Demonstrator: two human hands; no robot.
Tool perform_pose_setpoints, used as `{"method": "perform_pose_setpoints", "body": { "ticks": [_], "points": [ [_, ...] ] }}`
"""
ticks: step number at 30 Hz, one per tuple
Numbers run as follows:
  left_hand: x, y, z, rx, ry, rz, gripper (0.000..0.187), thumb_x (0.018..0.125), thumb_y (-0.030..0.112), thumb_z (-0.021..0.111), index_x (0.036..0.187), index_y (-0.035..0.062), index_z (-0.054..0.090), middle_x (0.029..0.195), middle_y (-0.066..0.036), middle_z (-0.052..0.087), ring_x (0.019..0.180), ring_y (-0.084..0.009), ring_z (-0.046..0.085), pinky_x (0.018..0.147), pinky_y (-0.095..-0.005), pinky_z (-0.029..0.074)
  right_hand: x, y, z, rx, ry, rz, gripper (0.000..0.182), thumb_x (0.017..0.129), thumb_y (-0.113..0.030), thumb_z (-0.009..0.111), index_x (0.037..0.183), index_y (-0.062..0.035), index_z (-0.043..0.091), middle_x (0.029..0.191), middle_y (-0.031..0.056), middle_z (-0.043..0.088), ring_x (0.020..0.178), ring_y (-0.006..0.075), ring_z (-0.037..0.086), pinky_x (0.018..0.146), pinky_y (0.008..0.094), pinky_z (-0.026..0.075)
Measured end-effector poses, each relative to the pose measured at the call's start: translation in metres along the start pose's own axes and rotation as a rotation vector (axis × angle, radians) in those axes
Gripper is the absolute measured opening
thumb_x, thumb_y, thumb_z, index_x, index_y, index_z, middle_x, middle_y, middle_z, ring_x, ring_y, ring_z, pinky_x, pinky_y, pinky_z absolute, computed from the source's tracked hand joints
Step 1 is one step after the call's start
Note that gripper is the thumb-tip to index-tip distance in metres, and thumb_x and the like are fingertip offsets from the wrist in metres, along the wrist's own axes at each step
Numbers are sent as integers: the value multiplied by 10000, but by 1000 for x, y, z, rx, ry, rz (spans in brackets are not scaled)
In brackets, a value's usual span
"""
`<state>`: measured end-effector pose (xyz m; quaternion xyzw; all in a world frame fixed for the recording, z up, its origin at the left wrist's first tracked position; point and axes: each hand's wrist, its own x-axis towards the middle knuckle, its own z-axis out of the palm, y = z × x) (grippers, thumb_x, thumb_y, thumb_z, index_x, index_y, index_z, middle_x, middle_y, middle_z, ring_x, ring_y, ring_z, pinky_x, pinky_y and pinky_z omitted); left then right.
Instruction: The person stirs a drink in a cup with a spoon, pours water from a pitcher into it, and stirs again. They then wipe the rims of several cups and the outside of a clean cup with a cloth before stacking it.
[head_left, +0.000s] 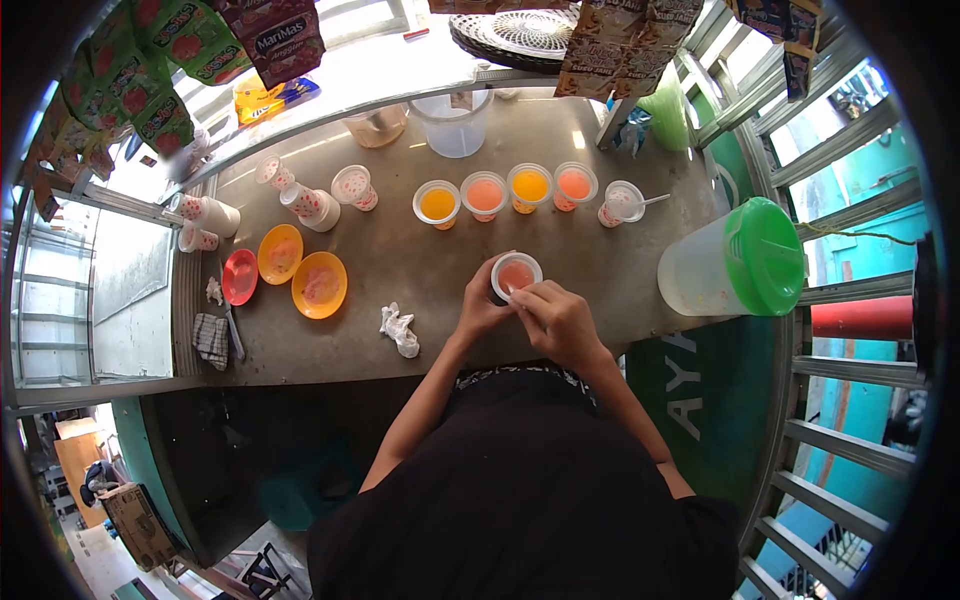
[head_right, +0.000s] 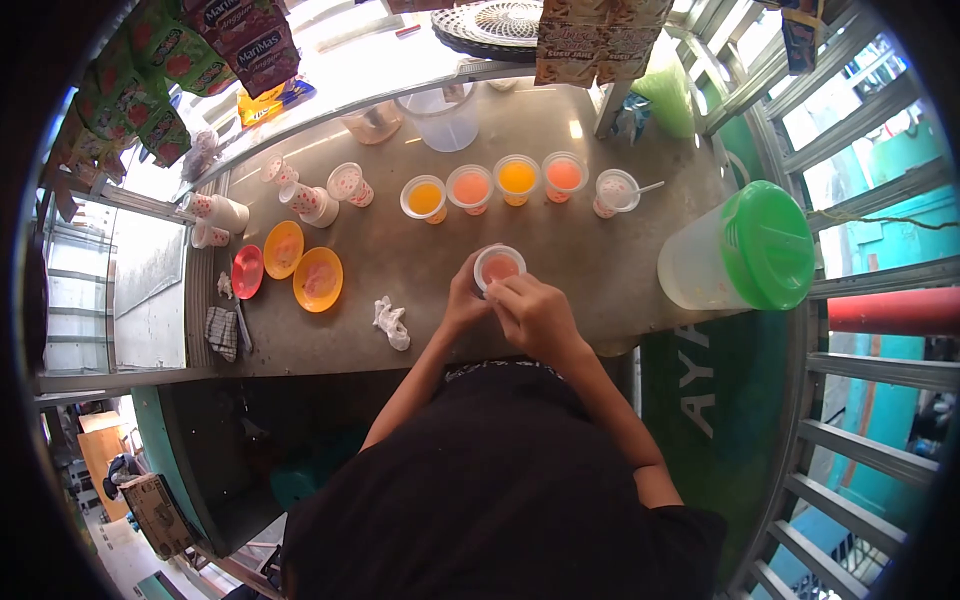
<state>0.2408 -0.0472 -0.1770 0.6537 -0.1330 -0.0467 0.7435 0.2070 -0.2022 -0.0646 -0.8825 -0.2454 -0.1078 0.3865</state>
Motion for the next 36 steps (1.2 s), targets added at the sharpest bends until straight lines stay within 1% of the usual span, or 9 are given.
{"method": "perform_pose_setpoints", "body": {
  "ticks": [6, 13, 15, 16, 19, 21, 24, 30, 36],
  "points": [
    [1, -7, 11, 122, 84, 9, 704, 612, 108, 853, 1242, 8, 556, 1165, -104, 625, 1093, -187, 606, 948, -318, 481, 6, -18, -38, -99, -7, -127, 169, 768, -21, 695, 933, -18, 660, 866, 87, 655, 736, 260, 621, 640, 365, 515],
    [9, 22, 43, 144, 97, 19, 658, 646, 144, 876, 1212, 3, 572, 1151, -114, 639, 1082, -202, 621, 944, -332, 486, -8, 0, -77, -18, 290, -67, 80, 822, -15, 661, 901, -28, 652, 860, 85, 660, 693, 230, 616, 609, 337, 500],
    [12, 25, 49, 161, 94, 22, 651, 652, 152, 879, 1208, 3, 574, 1153, -112, 642, 1080, -203, 624, 945, -334, 487, -22, 11, -78, 146, 395, 293, 34, 890, -40, 635, 888, -12, 653, 830, 54, 674, 664, 151, 606, 570, 275, 462],
    [12, 24, 52, 190, 106, 17, 654, 647, 153, 882, 1205, 5, 575, 1153, -112, 642, 1076, -205, 627, 944, -334, 487, -28, 21, -73, 147, 395, 294, 34, 890, -40, 635, 888, -12, 653, 830, 54, 674, 664, 151, 606, 570, 275, 462],
    [9, 18, 54, 235, 136, 11, 656, 644, 158, 885, 1203, 5, 577, 1153, -114, 644, 1073, -212, 630, 943, -334, 488, -48, 53, -52, 591, 634, 540, 116, 937, -121, 622, 906, -17, 663, 830, 18, 676, 657, 71, 577, 525, 215, 385],
    [7, 15, 53, 251, 165, 14, 656, 646, 163, 884, 1204, 5, 577, 1153, -115, 645, 1073, -216, 630, 942, -335, 489, -61, 66, -49, 807, 666, 897, 165, 956, -182, 606, 923, -36, 675, 825, 3, 672, 646, 47, 565, 506, 191, 331],
    [1, 16, 48, 240, 218, -8, 637, 653, 169, 877, 1195, 9, 584, 1150, -118, 645, 1073, -221, 630, 938, -335, 487, -71, 79, -48, 810, 628, 956, 169, 959, -205, 599, 939, -60, 682, 817, 0, 668, 644, 39, 559, 507, 181, 316],
    [-14, 25, 31, 295, 297, -8, 641, 646, 158, 876, 1203, 16, 594, 1154, -112, 644, 1084, -217, 621, 943, -332, 476, -4, 69, -53, 868, 480, 898, 184, 950, -206, 611, 933, -35, 675, 786, 14, 653, 630, 44, 546, 515, 187, 332],
    [-32, 14, 10, 176, 338, -46, 802, 634, 148, 880, 1319, 0, 490, 1292, -127, 559, 1210, -217, 550, 1041, -338, 431, 128, 44, 4, 1036, 237, 541, 221, 953, -231, 610, 956, -22, 681, 777, 1, 642, 646, 48, 553, 543, 186, 355]
  ]
}}
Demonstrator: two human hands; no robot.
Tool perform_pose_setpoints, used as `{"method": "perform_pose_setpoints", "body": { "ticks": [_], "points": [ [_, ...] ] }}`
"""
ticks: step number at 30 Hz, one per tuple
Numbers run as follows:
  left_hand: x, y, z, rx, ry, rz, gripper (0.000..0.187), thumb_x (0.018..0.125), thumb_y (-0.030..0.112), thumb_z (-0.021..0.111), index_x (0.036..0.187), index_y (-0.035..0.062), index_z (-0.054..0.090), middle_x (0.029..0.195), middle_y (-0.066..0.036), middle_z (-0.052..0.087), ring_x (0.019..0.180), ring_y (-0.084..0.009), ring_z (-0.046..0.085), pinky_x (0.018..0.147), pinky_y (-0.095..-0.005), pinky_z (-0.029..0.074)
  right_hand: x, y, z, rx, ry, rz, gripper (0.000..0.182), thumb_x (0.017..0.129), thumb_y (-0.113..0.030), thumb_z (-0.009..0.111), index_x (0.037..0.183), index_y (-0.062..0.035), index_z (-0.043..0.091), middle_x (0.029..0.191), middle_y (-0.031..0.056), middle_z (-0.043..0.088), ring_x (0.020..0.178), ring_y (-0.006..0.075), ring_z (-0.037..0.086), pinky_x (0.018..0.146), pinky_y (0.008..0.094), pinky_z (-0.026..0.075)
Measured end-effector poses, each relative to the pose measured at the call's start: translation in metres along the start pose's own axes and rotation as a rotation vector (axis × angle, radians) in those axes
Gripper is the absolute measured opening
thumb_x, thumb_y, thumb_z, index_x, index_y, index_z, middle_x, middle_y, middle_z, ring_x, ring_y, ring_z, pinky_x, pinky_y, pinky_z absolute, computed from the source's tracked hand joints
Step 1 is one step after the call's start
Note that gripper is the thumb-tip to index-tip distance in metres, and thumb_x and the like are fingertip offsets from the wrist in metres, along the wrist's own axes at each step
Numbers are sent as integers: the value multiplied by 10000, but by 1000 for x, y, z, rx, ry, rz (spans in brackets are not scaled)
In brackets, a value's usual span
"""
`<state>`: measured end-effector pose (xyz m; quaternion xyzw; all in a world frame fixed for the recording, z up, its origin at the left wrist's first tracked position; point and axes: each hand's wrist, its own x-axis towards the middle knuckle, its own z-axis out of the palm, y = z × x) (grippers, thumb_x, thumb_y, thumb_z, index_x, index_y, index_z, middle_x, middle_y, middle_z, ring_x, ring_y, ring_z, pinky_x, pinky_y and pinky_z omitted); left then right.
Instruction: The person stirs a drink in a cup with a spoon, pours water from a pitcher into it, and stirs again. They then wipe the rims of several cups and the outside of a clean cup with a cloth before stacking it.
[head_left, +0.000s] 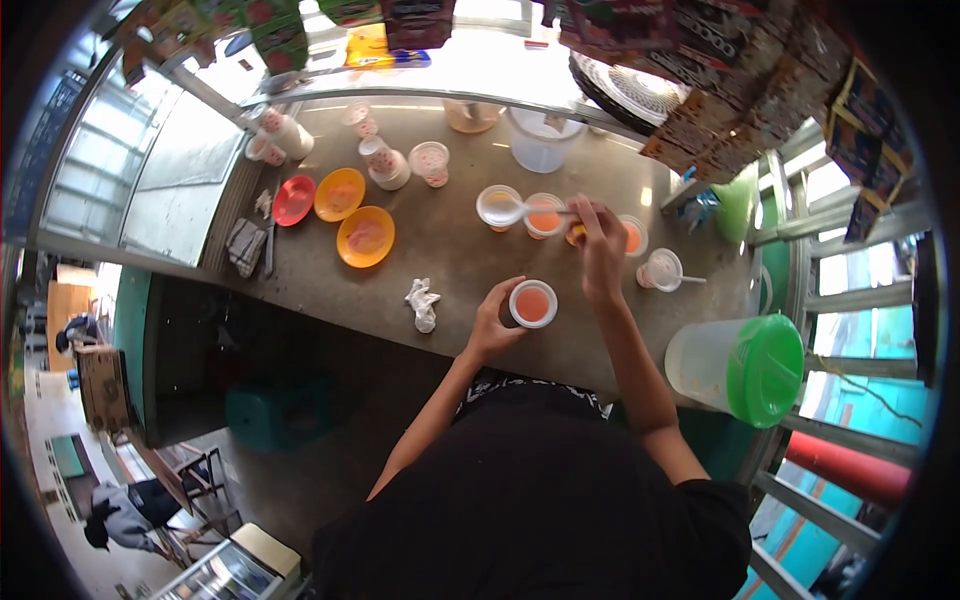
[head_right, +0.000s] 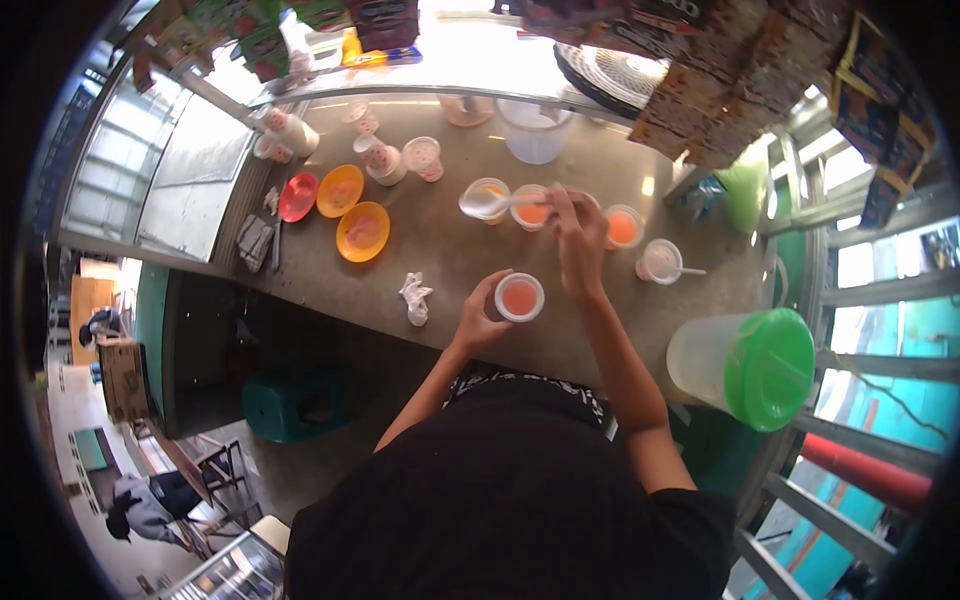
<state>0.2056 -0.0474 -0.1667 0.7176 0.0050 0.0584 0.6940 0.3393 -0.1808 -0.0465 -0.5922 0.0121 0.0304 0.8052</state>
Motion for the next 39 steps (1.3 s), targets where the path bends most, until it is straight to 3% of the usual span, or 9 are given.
{"method": "perform_pose_setpoints", "body": {
  "ticks": [4, 10, 14, 16, 21, 25, 28, 33, 39],
  "points": [
    [-8, 7, -6, 37, -18, -95, 889, 624, 175, 897, 1366, -1, 438, 1325, -139, 530, 1240, -228, 527, 1070, -355, 411, 71, 23, 76, -84, -175, -262, 212, 944, -206, 625, 969, -3, 680, 855, 68, 704, 642, 66, 582, 547, 206, 436],
    [-12, 19, -4, 78, -29, -81, 857, 649, 173, 888, 1359, 1, 440, 1323, -136, 532, 1218, -222, 539, 1051, -361, 428, 107, 53, 135, -418, -364, -337, 252, 925, -222, 661, 1015, 13, 673, 857, 68, 708, 648, 95, 624, 578, 230, 504],
    [-8, 21, 1, 69, -45, -131, 863, 646, 192, 899, 1357, 7, 446, 1316, -117, 543, 1237, -211, 518, 1071, -361, 398, 88, 53, 100, -253, -317, -289, 291, 897, -262, 688, 1041, -10, 674, 843, 95, 706, 704, 126, 653, 640, 254, 519],
    [-5, 19, 3, 111, -61, -110, 871, 640, 194, 899, 1359, 14, 442, 1310, -121, 548, 1225, -215, 530, 1052, -353, 415, 65, 41, 61, -212, -291, -219, 259, 935, -219, 641, 1058, 9, 658, 903, 81, 701, 738, 103, 631, 666, 234, 504],
    [4, 13, 17, 202, -79, 34, 968, 617, 206, 909, 1409, 65, 370, 1285, -138, 561, 1203, -233, 555, 1017, -357, 444, -13, 19, -52, -335, -134, -100, 215, 960, -199, 605, 1037, -6, 662, 878, 41, 684, 702, 71, 577, 638, 213, 470],
    [8, 7, 29, 144, -117, -49, 1044, 598, 204, 920, 1439, 74, 316, 1281, -135, 566, 1197, -237, 562, 1020, -362, 443, -80, 14, -112, -414, 23, -55, 205, 962, -194, 600, 1021, -10, 668, 854, 41, 682, 694, 65, 569, 629, 205, 457],
    [13, 3, 39, 147, -131, -97, 1126, 576, 208, 934, 1460, 75, 250, 1320, -135, 537, 1216, -244, 547, 1017, -364, 448, -115, 24, -132, -428, 112, 5, 196, 963, -186, 596, 1006, -10, 672, 838, 41, 682, 692, 62, 569, 624, 202, 454],
    [18, -18, 57, 134, -44, 60, 1227, 560, 235, 947, 1466, 78, 135, 1381, -182, 430, 1241, -275, 500, 1011, -389, 456, -141, 43, -139, -377, 165, 59, 181, 955, -181, 604, 983, -17, 675, 823, 31, 684, 688, 60, 572, 615, 205, 455],
    [24, -22, 72, 180, 74, 156, 1200, 577, 232, 944, 1432, 90, 113, 1379, -187, 359, 1236, -298, 476, 986, -401, 474, -147, 7, -137, -696, -10, 58, 128, 920, -114, 626, 975, -6, 669, 847, 46, 680, 716, 81, 591, 596, 231, 441]
  ]
}}
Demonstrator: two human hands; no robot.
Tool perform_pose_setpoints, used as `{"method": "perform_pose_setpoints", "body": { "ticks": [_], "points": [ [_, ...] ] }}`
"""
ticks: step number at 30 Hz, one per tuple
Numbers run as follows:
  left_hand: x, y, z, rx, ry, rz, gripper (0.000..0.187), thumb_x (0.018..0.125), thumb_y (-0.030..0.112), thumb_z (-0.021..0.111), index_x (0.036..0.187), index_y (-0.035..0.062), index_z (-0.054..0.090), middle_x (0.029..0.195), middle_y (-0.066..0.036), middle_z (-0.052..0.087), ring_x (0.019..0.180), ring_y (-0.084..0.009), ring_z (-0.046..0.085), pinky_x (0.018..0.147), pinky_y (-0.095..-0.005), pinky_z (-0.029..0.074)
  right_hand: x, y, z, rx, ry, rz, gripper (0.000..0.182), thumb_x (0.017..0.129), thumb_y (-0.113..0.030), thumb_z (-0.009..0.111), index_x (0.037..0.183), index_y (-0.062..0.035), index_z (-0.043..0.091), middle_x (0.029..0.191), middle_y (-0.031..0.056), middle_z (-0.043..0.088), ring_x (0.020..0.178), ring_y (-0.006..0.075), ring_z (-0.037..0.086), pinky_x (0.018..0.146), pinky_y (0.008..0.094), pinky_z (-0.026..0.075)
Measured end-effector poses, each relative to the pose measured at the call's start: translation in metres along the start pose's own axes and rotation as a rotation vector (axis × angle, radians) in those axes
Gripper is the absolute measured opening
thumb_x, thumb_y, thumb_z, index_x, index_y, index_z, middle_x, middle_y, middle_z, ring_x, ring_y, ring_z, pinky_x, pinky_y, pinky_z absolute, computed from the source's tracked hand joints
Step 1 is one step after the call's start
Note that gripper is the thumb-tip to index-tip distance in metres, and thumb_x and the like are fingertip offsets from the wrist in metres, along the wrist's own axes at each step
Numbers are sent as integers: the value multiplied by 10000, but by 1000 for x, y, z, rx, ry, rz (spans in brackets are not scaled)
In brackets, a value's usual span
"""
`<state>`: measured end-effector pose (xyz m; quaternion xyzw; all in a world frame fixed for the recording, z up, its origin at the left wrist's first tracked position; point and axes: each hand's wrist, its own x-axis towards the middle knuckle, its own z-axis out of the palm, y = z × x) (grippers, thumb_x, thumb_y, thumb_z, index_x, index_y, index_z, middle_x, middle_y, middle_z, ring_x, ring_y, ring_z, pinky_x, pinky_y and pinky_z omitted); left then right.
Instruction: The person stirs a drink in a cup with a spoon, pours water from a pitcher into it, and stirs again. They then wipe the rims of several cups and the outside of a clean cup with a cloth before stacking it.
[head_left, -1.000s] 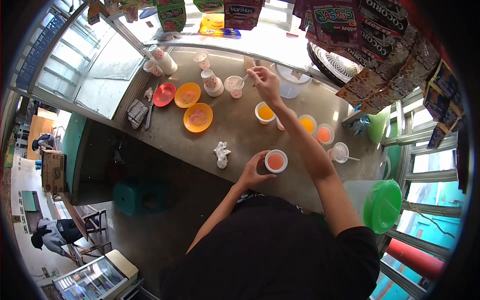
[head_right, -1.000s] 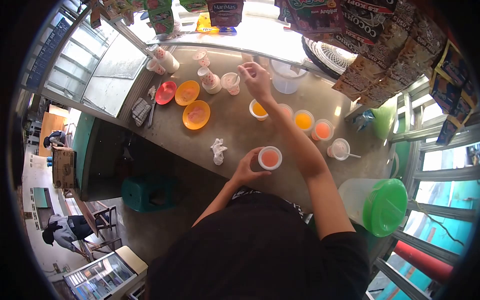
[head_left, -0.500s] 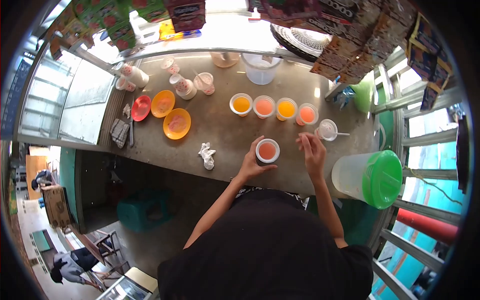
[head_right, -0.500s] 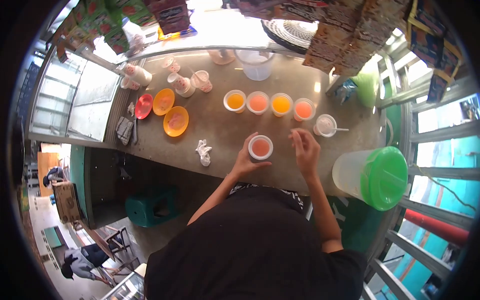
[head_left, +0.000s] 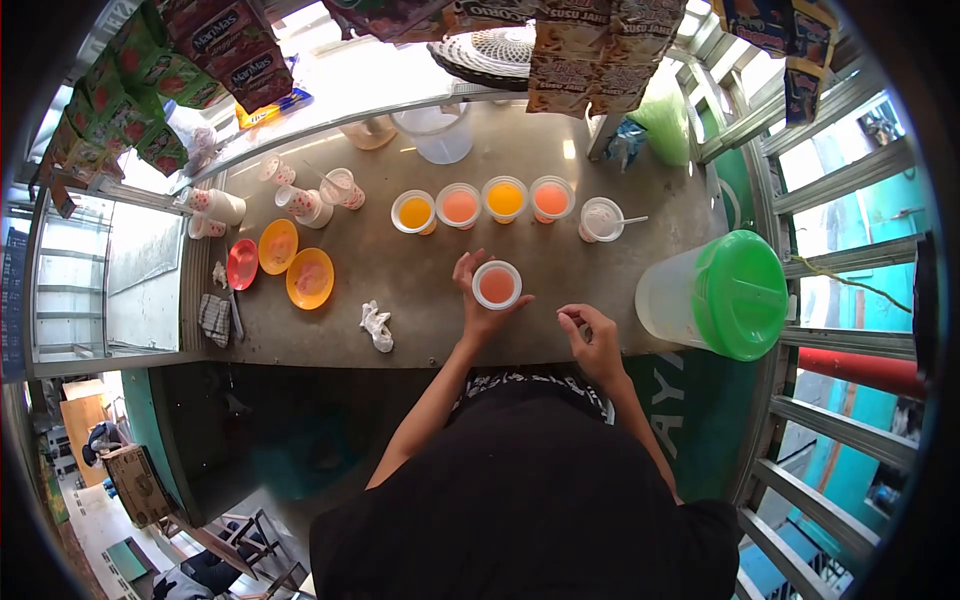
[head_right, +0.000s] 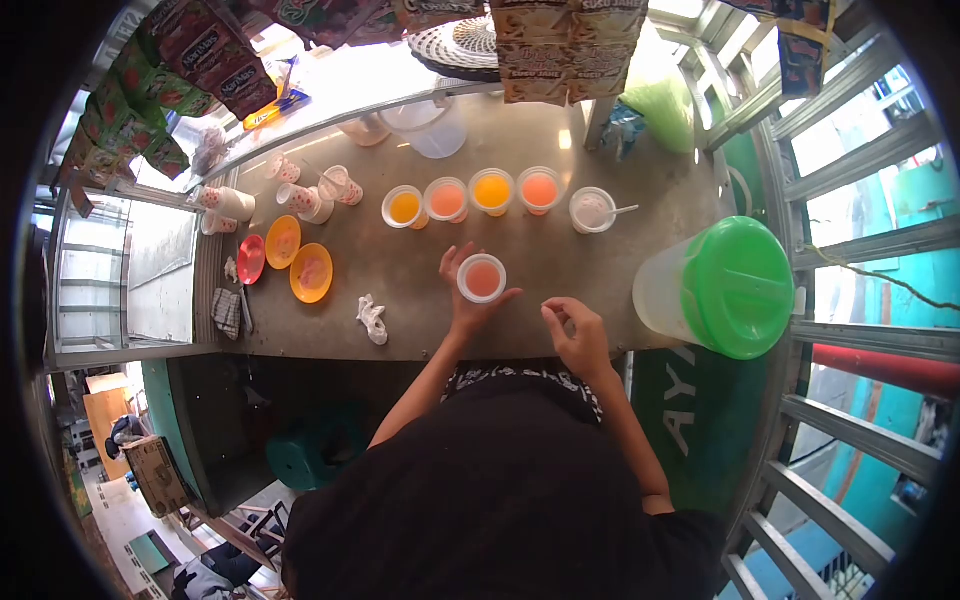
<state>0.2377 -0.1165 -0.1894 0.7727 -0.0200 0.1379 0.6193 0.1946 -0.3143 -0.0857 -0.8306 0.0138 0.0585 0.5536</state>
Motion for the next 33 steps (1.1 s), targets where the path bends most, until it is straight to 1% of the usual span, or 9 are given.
{"method": "perform_pose_setpoints", "body": {
  "ticks": [2, 3, 5, 7, 10, 19, 29, 31, 33],
  "points": [
    [2, -4, 5, -6, 29, 23, 1192, 586, 234, 940, 1423, 93, 103, 1377, -185, 350, 1220, -297, 488, 977, -396, 479, -2, -1, -6, -131, -6, -157, 124, 891, -99, 645, 974, -8, 663, 842, 69, 674, 693, 112, 594, 569, 258, 430],
    [3, -6, 6, -53, 65, 28, 1094, 591, 219, 936, 1389, 75, 203, 1340, -173, 395, 1190, -287, 513, 949, -389, 489, -2, -3, -9, -129, -9, -157, 124, 891, -99, 645, 974, -8, 663, 842, 69, 674, 693, 112, 594, 569, 258, 430],
    [4, -2, 4, -93, 103, 33, 998, 596, 204, 933, 1355, 57, 302, 1303, -160, 440, 1160, -277, 537, 922, -382, 498, -2, -4, -13, -159, -1, -166, 113, 866, -125, 653, 938, -38, 661, 862, 111, 666, 691, 238, 614, 674, 348, 491],
    [4, 4, -10, 176, 27, 77, 706, 605, 169, 917, 1174, 17, 527, 1173, -137, 543, 1081, -280, 588, 858, -376, 508, -1, -1, -15, -184, -12, -181, 114, 866, -130, 654, 938, -42, 660, 867, 109, 666, 705, 242, 617, 677, 351, 493],
    [8, 13, -28, 277, 13, 112, 513, 620, 170, 910, 1021, 23, 628, 1028, -101, 612, 961, -248, 631, 809, -348, 515, 0, 1, -17, -238, -34, -196, 117, 867, -138, 651, 940, -47, 660, 875, 105, 664, 727, 250, 622, 680, 356, 495],
    [37, 8, -129, 278, -266, 76, 485, 624, 161, 900, 1011, 16, 647, 978, -107, 672, 883, -237, 670, 782, -337, 529, -7, -3, 8, -307, -115, -131, 117, 873, -154, 635, 932, -56, 657, 883, 96, 668, 777, 274, 630, 711, 371, 498],
    [91, -27, -208, 309, -186, 62, 429, 679, 248, 877, 976, 24, 665, 940, -62, 682, 873, -173, 664, 797, -316, 519, -9, -26, 66, -346, -42, -72, 149, 880, -150, 638, 968, -30, 657, 880, 122, 659, 730, 254, 637, 695, 354, 503],
    [102, -41, -213, 283, -141, 34, 499, 644, 280, 895, 990, 8, 660, 961, -118, 665, 876, -263, 671, 776, -358, 528, -11, -30, 75, -351, -20, -51, 158, 882, -159, 637, 973, -31, 659, 881, 123, 662, 731, 256, 638, 693, 354, 504],
    [110, -53, -213, 246, -137, 28, 515, 647, 282, 897, 1008, 6, 656, 960, -124, 669, 877, -260, 676, 773, -357, 530, -11, -31, 83, -357, -2, -32, 168, 883, -167, 636, 978, -32, 661, 883, 124, 665, 731, 258, 639, 692, 355, 505]
  ]
}}
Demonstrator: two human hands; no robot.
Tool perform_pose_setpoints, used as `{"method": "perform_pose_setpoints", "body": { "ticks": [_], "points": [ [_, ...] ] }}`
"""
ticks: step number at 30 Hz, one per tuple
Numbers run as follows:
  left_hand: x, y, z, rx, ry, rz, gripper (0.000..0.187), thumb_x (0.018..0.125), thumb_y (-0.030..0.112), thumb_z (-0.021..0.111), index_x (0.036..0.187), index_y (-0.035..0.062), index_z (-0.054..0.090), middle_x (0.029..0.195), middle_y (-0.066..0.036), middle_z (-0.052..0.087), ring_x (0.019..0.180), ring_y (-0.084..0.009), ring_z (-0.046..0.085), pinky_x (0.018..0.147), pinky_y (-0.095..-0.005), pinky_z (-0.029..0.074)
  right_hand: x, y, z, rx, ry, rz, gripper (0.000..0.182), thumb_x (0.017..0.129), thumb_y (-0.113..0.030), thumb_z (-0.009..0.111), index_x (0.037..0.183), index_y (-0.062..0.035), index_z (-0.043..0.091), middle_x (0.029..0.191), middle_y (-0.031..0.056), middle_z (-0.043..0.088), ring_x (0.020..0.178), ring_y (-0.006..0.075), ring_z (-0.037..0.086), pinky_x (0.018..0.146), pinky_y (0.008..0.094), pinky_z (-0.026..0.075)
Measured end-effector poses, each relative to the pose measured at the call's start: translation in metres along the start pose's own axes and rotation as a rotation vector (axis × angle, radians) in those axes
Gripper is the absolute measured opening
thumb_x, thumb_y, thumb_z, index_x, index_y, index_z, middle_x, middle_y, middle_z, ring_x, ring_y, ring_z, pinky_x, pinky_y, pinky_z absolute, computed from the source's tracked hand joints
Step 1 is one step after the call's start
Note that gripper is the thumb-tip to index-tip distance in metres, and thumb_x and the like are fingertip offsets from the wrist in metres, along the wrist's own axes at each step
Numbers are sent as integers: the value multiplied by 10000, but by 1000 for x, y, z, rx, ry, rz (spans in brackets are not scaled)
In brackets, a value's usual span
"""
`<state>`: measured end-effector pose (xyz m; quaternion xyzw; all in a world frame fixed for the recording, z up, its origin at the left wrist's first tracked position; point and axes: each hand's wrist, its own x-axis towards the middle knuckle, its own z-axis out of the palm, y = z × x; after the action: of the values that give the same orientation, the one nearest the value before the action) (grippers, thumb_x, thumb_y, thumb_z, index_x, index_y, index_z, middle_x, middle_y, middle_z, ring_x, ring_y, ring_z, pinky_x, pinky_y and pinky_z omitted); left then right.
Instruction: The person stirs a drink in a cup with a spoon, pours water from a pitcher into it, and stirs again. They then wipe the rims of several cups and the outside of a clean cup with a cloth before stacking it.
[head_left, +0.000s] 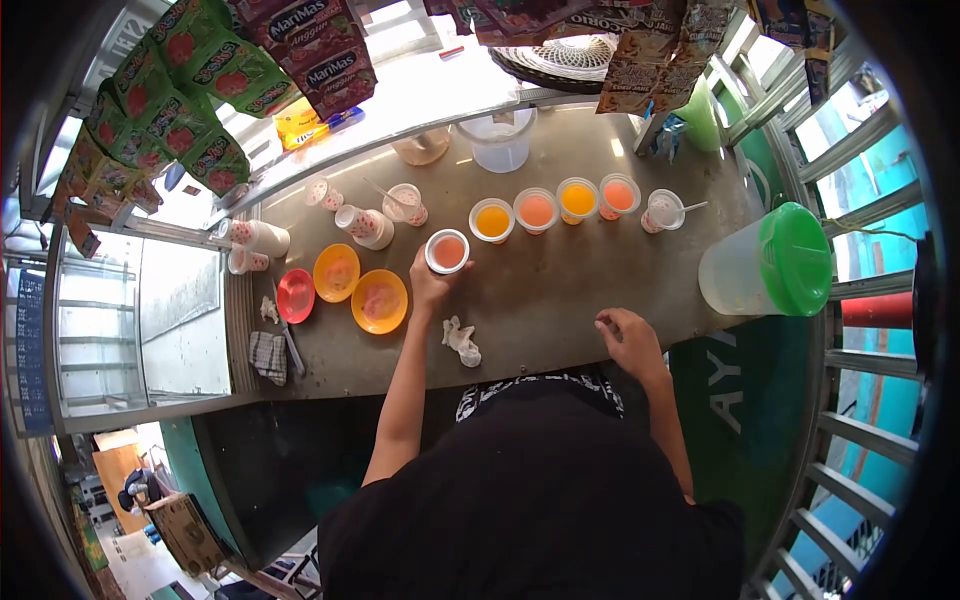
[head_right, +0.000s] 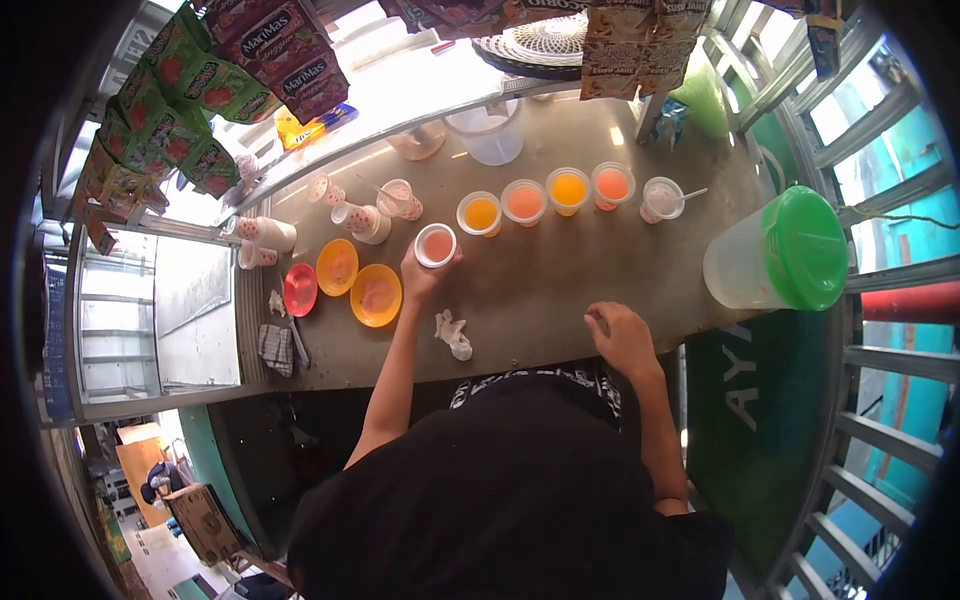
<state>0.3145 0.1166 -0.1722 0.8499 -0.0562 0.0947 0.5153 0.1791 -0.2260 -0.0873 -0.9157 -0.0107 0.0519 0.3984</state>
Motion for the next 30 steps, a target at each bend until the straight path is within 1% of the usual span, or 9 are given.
{"method": "perform_pose_setpoints", "body": {
  "ticks": [3, 5, 8, 12, 20, 24, 27, 29, 30],
  "points": [
    [8, 7, 2, -34, 23, -9, 539, 654, 265, 898, 1054, 12, 639, 982, -111, 683, 893, -223, 679, 787, -340, 535, -1, -7, 10, -12, 4, 54, 180, 883, -179, 635, 981, -30, 662, 893, 123, 671, 735, 262, 642, 692, 357, 504],
    [11, 15, 3, -135, 37, -53, 562, 659, 231, 898, 1097, 17, 618, 1007, -94, 692, 918, -178, 671, 812, -321, 535, 0, -16, 14, 20, -26, 155, 185, 882, -202, 612, 962, -44, 666, 932, 113, 685, 835, 304, 635, 757, 394, 490],
    [14, 5, 6, -168, 43, -19, 579, 660, 209, 898, 1121, 18, 604, 1008, -82, 694, 925, -158, 664, 825, -312, 533, 2, -23, 23, 4, 0, 147, 192, 881, -204, 609, 969, -44, 668, 940, 120, 686, 853, 312, 638, 772, 400, 490],
    [15, 0, 11, -290, 50, -38, 564, 673, 179, 884, 1128, 10, 597, 1023, -83, 685, 937, -151, 655, 835, -304, 527, 5, -32, 35, -8, 6, 150, 195, 880, -201, 609, 971, -40, 668, 946, 128, 686, 866, 317, 641, 785, 401, 491],
    [19, -13, 15, -353, 4, -106, 549, 691, 133, 861, 1148, 2, 586, 1053, -85, 676, 960, -146, 648, 848, -287, 516, -6, -44, 56, 17, 12, 222, 208, 879, -204, 607, 981, -35, 672, 959, 143, 684, 906, 331, 642, 810, 403, 494],
    [22, -10, 14, -414, -11, -94, 507, 721, 121, 851, 1137, -3, 591, 1045, -66, 670, 957, -139, 639, 863, -282, 504, -9, -46, 59, 16, 8, 218, 210, 878, -203, 610, 971, -26, 673, 951, 145, 685, 913, 337, 643, 819, 404, 496],
    [20, -7, 14, -409, -46, -98, 541, 719, 102, 848, 1168, -3, 566, 1088, -75, 657, 982, -152, 636, 883, -291, 502, -1, -46, 69, 24, -12, 147, 243, 869, -227, 638, 1006, -28, 667, 984, 150, 679, 945, 337, 635, 844, 406, 493],
    [16, -7, 12, -472, -82, -134, 689, 700, 62, 836, 1286, -13, 483, 1207, -110, 607, 1096, -177, 602, 958, -309, 477, 10, -60, 82, 19, -59, -115, 323, 852, -260, 671, 1095, -49, 641, 1065, 147, 651, 1002, 335, 614, 871, 407, 490],
    [11, -7, 11, -466, -69, -137, 689, 700, 62, 836, 1286, -13, 483, 1207, -110, 607, 1096, -177, 602, 958, -309, 477, 18, -71, 90, 21, -114, -202, 354, 841, -253, 691, 1133, -63, 629, 1094, 144, 639, 1023, 333, 612, 867, 396, 495]
  ]
}}
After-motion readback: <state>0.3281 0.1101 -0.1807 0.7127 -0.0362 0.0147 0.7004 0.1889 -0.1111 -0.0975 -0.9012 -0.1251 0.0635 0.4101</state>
